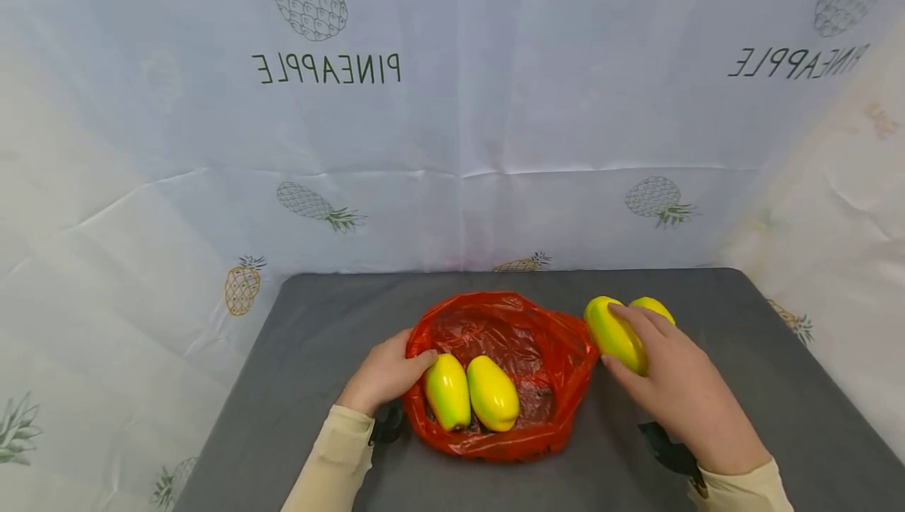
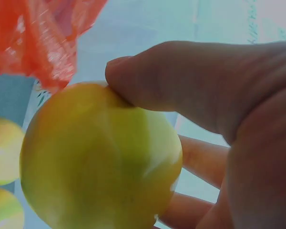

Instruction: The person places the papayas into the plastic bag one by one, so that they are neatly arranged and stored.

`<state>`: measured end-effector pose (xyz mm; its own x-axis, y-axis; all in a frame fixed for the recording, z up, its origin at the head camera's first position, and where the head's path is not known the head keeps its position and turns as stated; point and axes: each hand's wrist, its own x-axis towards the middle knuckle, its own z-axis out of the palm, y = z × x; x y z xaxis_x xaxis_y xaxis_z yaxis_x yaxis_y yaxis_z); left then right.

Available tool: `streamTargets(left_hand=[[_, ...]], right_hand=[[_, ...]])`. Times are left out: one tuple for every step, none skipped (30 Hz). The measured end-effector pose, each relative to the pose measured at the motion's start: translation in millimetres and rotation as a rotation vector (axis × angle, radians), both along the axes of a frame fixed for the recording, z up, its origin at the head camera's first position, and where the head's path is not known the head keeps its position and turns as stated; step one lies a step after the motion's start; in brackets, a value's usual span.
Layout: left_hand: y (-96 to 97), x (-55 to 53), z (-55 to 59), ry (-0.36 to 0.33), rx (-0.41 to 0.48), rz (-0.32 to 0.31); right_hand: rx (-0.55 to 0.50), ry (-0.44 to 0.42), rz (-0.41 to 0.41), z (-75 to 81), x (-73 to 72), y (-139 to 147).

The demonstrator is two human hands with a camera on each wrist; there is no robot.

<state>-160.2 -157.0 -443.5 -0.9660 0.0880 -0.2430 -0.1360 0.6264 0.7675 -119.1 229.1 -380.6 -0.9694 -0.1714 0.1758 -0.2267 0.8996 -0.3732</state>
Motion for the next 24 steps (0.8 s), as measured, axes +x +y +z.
streamTargets(left_hand=[[0.0, 0.0, 0.1, 0.001, 0.0, 0.001], [0.1, 0.0, 0.0, 0.001, 0.0, 0.001], [0.1, 0.0, -0.1, 0.001, -0.001, 0.001], [0.1, -0.1, -0.2, 0.001, -0.001, 0.0], [-0.1, -0.2, -0.4, 0.0, -0.001, 0.0], [-0.2, -0.2, -0.7, -0.001, -0.001, -0.001], [-0.3, -0.3, -1.0, -0.002, -0.003, -0.001], [-0.5, -0.4, -1.3, -0.003, -0.001, -0.001], [-0.7, -0.5, -1.4, -0.003, 0.001, -0.002], [-0.6, -0.5, -1.7, 0.0, 0.003, -0.004], [-0.6, -0.4, -1.8, 0.001, 0.004, -0.006], [-0.5, -0.3, -1.8, 0.003, 0.004, -0.008], [-0.6, -0.2, -1.7, 0.005, 0.004, -0.009], [-0.6, -0.2, -1.8, 0.008, 0.004, -0.011], [-0.5, -0.2, -1.7, 0.01, 0.004, -0.012], [-0.6, 0.0, -1.5, 0.011, 0.005, -0.013], [-0.6, 0.2, -1.2, 0.009, 0.007, -0.012], [-0.6, 0.3, -1.0, 0.006, 0.01, -0.011], [-0.6, 0.3, -0.8, 0.005, 0.013, -0.011], [-0.6, 0.3, -0.5, 0.003, 0.016, -0.01], [-0.7, 0.3, -0.2, -0.001, 0.02, -0.007], [-0.7, 0.3, 0.2, -0.006, 0.024, -0.005], [-0.8, 0.1, 0.4, -0.011, 0.027, -0.003], [-0.9, 0.0, 0.4, -0.013, 0.026, -0.002]], right_hand=[[-0.001, 0.0, 0.002, 1.4, 0.0, -2], [-0.004, 0.005, 0.007, 2.9, 0.2, -5], [-0.007, 0.01, 0.012, 4.2, 0.3, -7], [-0.008, 0.015, 0.018, 5.4, 0.7, -10], [-0.01, 0.019, 0.025, 6.5, 1.0, -12], [-0.012, 0.021, 0.029, 7.7, 1.4, -15], [-0.014, 0.024, 0.033, 8.7, 1.9, -17], [-0.016, 0.028, 0.036, 9.7, 2.3, -19], [-0.017, 0.03, 0.039, 10.6, 2.8, -21], [-0.018, 0.033, 0.04, 11.6, 3.8, -23], [-0.021, 0.035, 0.04, 12.3, 4.6, -25], [-0.024, 0.037, 0.043, 12.8, 5.3, -27], [-0.026, 0.041, 0.047, 13.2, 6.0, -29], [-0.029, 0.044, 0.054, 13.5, 6.5, -31], [-0.034, 0.046, 0.063, 13.4, 6.9, -33], [-0.04, 0.046, 0.073, 13.1, 7.1, -35], [-0.045, 0.044, 0.083, 12.3, 7.0, -37], [-0.046, 0.043, 0.092, 11.5, 6.8, -39], [-0.047, 0.04, 0.1, 10.5, 6.4, -42], [-0.048, 0.037, 0.108, 9.1, 5.8, -44], [-0.046, 0.031, 0.113, 7.4, 5.1, -46], [-0.043, 0.026, 0.118, 5.6, 4.3, -49], [-0.038, 0.021, 0.122, 3.6, 3.3, -51], [-0.034, 0.014, 0.127, 1.5, 2.3, -53]])
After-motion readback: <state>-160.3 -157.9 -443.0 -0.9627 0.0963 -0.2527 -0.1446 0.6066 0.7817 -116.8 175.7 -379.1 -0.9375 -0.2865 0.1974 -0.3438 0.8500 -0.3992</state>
